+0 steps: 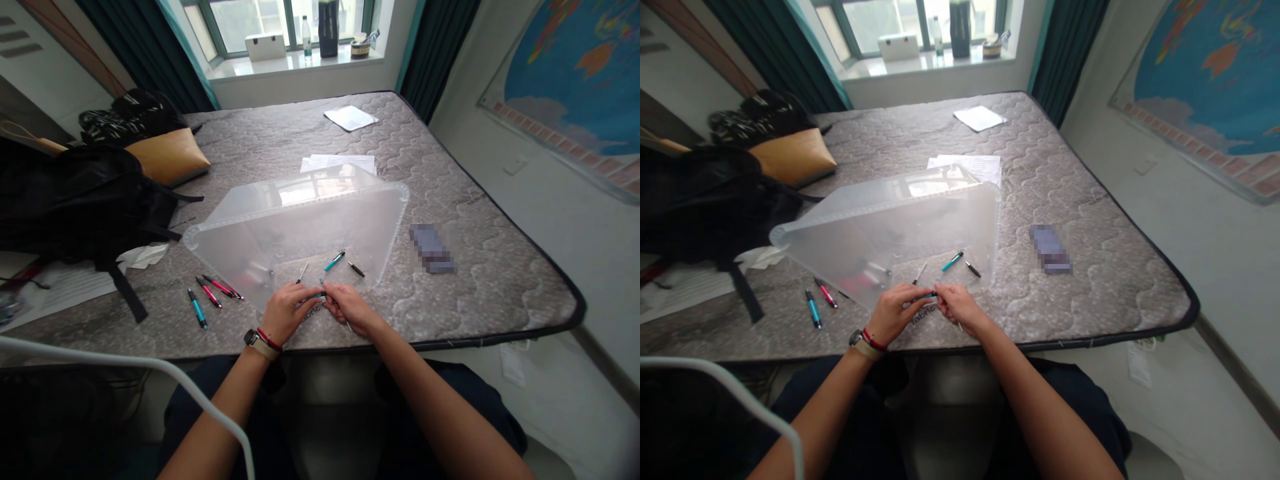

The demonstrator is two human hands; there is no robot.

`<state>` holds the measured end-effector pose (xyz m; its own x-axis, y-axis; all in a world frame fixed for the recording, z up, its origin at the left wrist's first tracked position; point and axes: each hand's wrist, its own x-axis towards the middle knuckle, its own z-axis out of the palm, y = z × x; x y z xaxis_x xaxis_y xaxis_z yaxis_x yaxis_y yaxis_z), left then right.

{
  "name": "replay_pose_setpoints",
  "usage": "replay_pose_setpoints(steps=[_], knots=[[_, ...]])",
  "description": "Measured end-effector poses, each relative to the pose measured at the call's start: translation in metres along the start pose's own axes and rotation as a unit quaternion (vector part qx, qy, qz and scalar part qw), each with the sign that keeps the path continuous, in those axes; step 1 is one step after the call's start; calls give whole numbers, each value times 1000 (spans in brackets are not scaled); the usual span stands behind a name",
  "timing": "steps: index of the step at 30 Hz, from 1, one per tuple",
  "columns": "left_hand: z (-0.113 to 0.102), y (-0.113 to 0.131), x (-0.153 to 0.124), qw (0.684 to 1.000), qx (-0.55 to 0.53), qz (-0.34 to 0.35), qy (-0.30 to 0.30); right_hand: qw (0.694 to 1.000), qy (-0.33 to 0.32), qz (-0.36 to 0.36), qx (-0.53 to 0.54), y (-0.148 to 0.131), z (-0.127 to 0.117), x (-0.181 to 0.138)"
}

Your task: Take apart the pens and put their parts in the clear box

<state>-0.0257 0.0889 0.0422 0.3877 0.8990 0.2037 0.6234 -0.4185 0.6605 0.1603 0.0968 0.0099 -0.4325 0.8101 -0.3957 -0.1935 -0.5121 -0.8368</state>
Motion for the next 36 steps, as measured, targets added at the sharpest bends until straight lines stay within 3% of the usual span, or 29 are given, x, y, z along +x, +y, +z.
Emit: replay_pose_setpoints(steps=[8,18,21,24,29,36], knots=[[6,4,-2,996,62,-60,23,992,77,-80,-57,4,6,6],[4,7,4,985,-75,-149,-45,951,102,-186,-225,1,-1,3],[4,6,5,976,-117,-182,-41,927,106,-219,-285,-5,0,-3],[6,7,4,979,-128,-155,-19,910,116,-236,-321,-9,-3,-5],[10,9,3,991,-81,-104,10,933,130,-186,-281,-4,-13,2],[13,6,3,989,-58,-130,-36,956,75,-153,-240,-1,-16,3]])
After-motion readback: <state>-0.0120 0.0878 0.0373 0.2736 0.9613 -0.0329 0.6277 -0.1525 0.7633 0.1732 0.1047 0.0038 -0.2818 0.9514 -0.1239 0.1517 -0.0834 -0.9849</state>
